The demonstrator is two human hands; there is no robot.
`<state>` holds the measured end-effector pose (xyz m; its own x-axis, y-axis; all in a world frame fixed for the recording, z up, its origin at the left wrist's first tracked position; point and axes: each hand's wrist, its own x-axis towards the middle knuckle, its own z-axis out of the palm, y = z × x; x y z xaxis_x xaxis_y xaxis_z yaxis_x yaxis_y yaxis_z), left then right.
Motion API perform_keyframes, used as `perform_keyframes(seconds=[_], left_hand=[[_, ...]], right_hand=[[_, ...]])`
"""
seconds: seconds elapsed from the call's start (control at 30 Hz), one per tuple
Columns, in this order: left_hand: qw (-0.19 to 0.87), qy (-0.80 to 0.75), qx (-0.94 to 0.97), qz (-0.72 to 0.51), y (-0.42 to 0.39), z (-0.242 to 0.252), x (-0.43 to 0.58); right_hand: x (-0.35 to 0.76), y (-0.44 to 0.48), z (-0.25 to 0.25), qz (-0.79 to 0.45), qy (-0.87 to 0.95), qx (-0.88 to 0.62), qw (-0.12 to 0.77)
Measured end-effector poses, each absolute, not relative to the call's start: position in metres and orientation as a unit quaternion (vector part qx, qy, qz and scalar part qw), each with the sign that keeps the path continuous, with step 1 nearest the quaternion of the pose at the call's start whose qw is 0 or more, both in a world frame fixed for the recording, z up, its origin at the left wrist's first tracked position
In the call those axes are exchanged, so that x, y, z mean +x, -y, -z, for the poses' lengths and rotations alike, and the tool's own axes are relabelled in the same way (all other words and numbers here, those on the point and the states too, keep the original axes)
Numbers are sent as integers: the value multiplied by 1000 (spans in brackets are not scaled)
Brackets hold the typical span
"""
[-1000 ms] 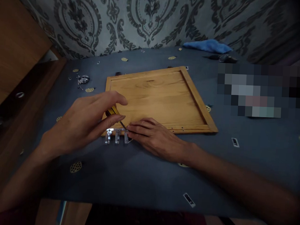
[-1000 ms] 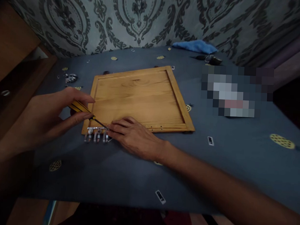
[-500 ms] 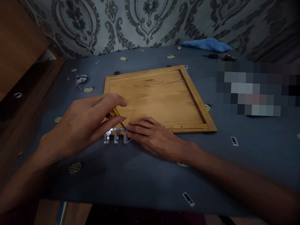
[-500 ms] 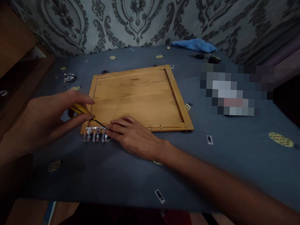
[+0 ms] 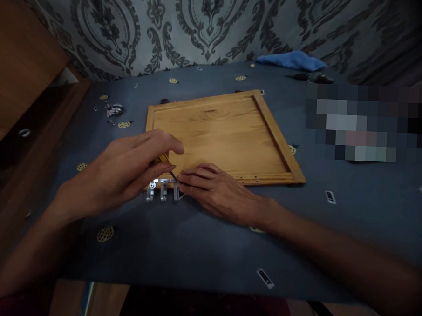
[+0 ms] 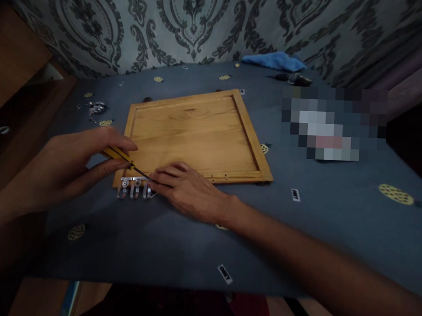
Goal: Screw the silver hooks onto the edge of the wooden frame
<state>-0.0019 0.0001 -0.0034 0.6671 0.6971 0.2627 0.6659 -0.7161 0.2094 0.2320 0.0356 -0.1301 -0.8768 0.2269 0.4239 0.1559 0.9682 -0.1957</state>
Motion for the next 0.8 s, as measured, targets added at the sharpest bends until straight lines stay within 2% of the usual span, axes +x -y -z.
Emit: perform_keyframes(seconds=[0.47,0.8], left_hand=[[59,-329,932,-143,-5,0,-6],[-18,-414,895,-165,4,-11,-3]], right_hand=[[232,-36,130,-84,967,-101,219],[232,-35,132,-92,965,-101,224]])
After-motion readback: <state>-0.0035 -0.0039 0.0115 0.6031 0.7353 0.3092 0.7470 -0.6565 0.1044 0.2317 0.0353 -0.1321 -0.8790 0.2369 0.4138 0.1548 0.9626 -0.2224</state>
